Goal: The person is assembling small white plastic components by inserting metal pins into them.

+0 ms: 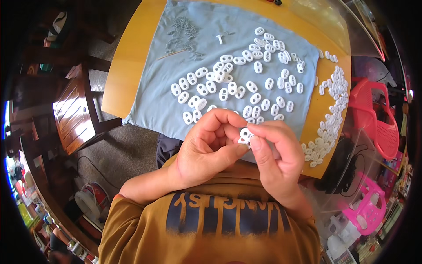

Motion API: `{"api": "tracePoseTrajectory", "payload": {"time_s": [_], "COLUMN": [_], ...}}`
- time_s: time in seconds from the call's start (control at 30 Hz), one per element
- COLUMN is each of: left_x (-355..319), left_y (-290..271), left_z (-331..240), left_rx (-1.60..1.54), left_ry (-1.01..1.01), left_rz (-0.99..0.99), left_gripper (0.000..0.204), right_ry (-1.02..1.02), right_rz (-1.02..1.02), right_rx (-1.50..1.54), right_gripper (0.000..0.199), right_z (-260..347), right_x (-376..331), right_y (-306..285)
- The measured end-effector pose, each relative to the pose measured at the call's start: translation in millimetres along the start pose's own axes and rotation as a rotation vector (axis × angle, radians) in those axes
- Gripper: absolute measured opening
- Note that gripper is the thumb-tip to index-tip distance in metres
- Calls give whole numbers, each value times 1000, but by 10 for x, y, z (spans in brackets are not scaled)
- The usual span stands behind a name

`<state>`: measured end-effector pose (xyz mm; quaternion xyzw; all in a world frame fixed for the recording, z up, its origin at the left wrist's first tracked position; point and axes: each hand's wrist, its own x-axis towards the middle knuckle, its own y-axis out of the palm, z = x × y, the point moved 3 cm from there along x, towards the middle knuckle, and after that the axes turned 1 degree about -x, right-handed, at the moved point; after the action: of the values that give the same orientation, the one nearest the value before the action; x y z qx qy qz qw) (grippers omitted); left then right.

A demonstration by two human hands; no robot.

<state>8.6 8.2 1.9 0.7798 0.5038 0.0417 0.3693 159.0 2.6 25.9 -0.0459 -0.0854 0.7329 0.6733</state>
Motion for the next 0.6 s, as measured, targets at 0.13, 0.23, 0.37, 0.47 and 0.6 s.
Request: {"api": "tracePoseTrajectory", "payload": {"time_s": [0.13,0.23,0.37,0.47,0.6], "left_x": [-9,-1,-4,-12,-17], "left_y": [33,33,47,41,86], "left_z": [2,-20,17,33,-22], "left_rx": [-20,-25,-116,-114,-125], "left_ry": [35,-26,-49,-7,-18], "left_rz": [13,17,25,34,45], "left_gripper": [32,34,35,34,32], "right_ry": [-288,-275,-264,-223,-200], "right_rz": [-13,13,76,90,82], "right_rx": [-223,-182,-79,-1,83], "right_gripper": [21,23,29,31,29], "right_z": [69,48,0,-26,-43], "right_x": [-21,2,6,-15,-26], "right_y": [-12,-54,-93,-104,-111]}}
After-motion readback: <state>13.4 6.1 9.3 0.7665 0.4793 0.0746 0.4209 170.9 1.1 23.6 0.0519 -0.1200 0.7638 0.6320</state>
